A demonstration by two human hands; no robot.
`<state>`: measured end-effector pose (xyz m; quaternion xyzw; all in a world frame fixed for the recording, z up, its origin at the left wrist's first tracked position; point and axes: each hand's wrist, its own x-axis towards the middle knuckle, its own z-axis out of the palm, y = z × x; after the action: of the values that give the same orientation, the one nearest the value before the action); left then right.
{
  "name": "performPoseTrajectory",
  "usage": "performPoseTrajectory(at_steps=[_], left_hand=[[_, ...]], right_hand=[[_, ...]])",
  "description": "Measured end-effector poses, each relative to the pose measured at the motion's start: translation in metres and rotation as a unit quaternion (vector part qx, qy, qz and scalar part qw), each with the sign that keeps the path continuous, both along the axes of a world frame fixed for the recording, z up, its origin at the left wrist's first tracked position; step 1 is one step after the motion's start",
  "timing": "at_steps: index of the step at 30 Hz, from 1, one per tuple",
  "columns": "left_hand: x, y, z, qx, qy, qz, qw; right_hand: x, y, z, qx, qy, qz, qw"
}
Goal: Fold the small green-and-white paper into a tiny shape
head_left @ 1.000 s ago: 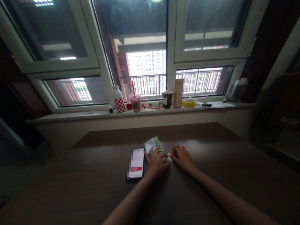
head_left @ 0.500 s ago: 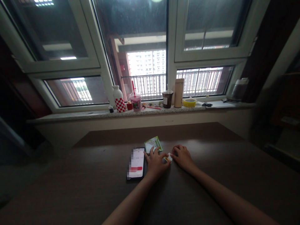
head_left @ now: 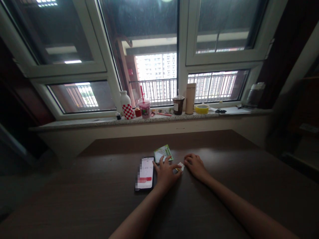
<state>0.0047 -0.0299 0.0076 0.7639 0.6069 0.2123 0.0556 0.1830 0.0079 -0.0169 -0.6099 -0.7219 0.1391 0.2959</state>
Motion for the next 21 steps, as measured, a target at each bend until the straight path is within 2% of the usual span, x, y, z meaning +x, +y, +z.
performPoseTrajectory(at_steps=[5, 21], left_hand=[[-0.001, 0.0, -0.0017, 0.002, 0.002, -0.005, 1.0], [0.0003, 0.001, -0.0005, 0.004, -0.002, -0.006, 1.0]], right_hand=[[0.0076, 0.002, -0.0002, -0.002, 0.023, 0.031, 0.999], [0.0021, -0.0014, 0.0045, -0.022, -0.012, 0.004, 1.0]])
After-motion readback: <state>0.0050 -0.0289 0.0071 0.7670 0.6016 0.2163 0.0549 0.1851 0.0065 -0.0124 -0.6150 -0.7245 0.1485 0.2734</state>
